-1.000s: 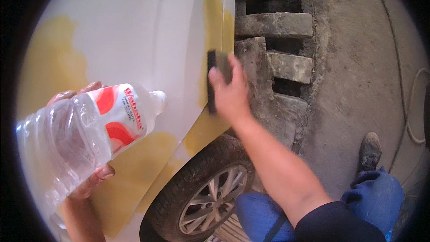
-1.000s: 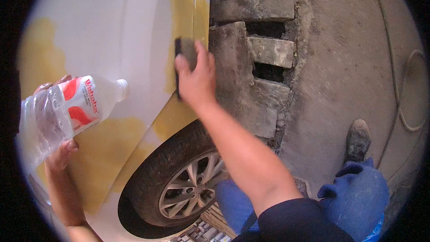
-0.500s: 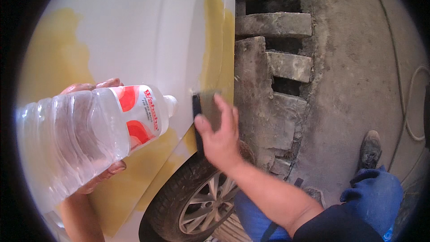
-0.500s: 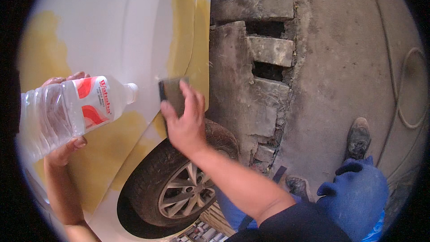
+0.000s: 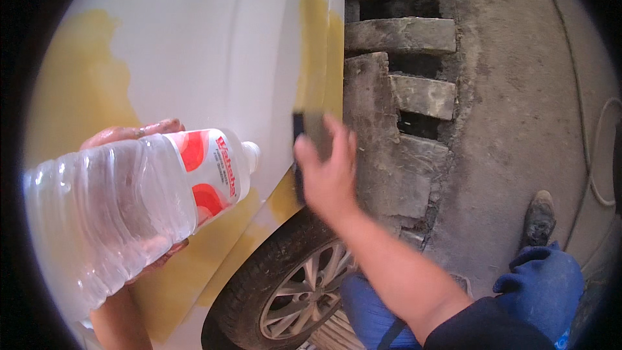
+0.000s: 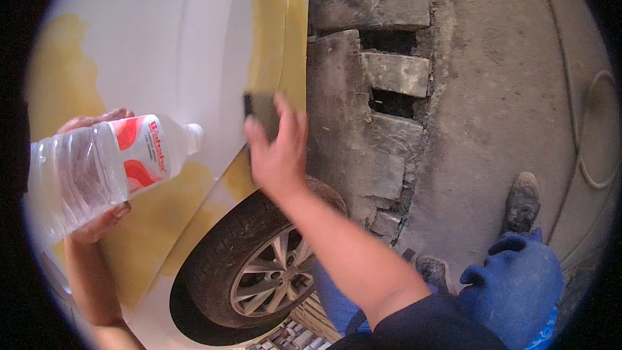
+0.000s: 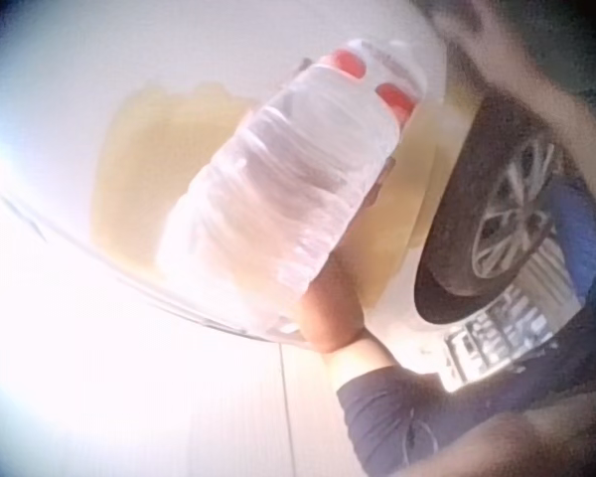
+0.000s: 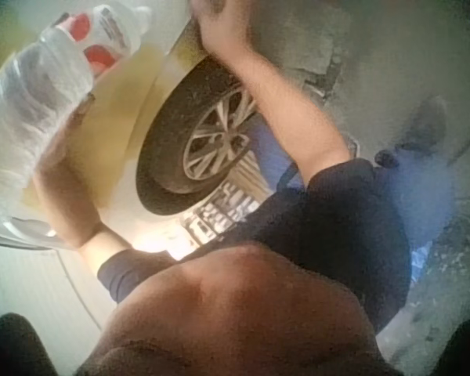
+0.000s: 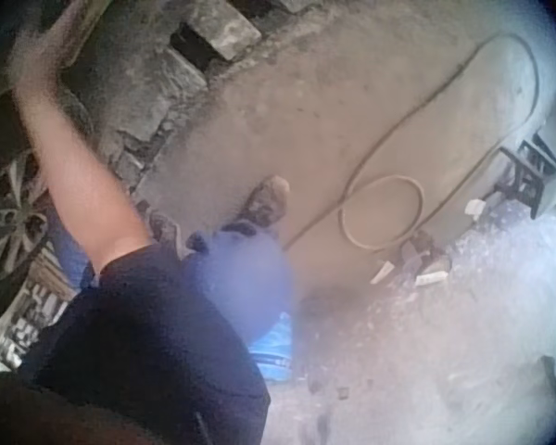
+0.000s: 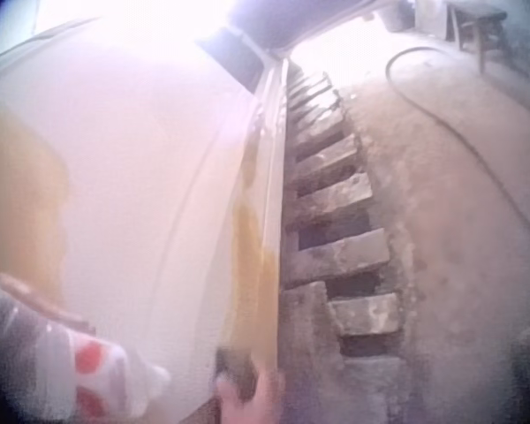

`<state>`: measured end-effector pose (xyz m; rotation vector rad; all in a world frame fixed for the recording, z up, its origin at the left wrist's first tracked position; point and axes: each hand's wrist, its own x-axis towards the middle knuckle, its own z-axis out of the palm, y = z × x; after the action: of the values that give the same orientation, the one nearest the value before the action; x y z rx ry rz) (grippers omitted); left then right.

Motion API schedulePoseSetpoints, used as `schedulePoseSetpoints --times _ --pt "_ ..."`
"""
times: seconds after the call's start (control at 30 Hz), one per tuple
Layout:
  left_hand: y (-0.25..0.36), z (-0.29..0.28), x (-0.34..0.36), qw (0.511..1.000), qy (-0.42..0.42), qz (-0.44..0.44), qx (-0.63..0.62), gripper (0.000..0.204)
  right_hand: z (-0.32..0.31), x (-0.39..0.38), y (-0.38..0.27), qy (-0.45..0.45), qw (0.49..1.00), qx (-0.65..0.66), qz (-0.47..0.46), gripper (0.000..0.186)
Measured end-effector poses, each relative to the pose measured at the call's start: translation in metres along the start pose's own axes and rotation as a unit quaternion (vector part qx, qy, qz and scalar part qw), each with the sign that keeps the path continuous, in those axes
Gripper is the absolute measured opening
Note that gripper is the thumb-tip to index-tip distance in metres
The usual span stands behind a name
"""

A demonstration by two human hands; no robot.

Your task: The person sands a yellowish patch on the side of a white car door using a sanding block while pouring water from a plastic bottle onto the area. The person briefly wipes the surface with a hand, then continues sanding the same spot.

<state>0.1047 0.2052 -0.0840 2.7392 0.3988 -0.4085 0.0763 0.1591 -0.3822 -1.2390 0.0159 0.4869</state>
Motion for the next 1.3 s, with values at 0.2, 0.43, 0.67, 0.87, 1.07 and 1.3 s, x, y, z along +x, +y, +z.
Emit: schedulePoseSetpoints --times 0.2,0.43,0.67,0.87,1.07,1.3 --pt "-0.006 0.013 -0.001 0.997 0.073 -0.004 -0.001 0.100 0.001 0.071 0.010 0.015 0.999 0.012 0.046 0.061" --pt "-0.012 -0.001 0.004 0.998 -0.017 0.068 -0.001 0.099 0.003 0.033 0.000 -0.010 0.999 0.032 0.022 0.061" --pt "-0.031 0.003 0.023 0.994 -0.026 0.099 0.033 0.101 -0.007 0.039 0.011 0.006 1.000 -0.019 0.000 0.059" --pt "-0.008 0.000 0.015 0.995 0.042 0.095 0.005 0.082 0.005 0.055 -0.003 0.007 0.999 0.017 -0.033 0.052" --pt "-0.013 -0.011 0.014 0.988 -0.023 0.116 0.098 0.095 0.007 0.082 0.004 0.009 1.000 0.028 -0.005 0.059" --pt "-0.037 -0.020 0.009 0.988 -0.043 0.149 -0.016 0.095 0.007 0.066 -0.002 0.031 0.998 0.019 -0.054 0.056"
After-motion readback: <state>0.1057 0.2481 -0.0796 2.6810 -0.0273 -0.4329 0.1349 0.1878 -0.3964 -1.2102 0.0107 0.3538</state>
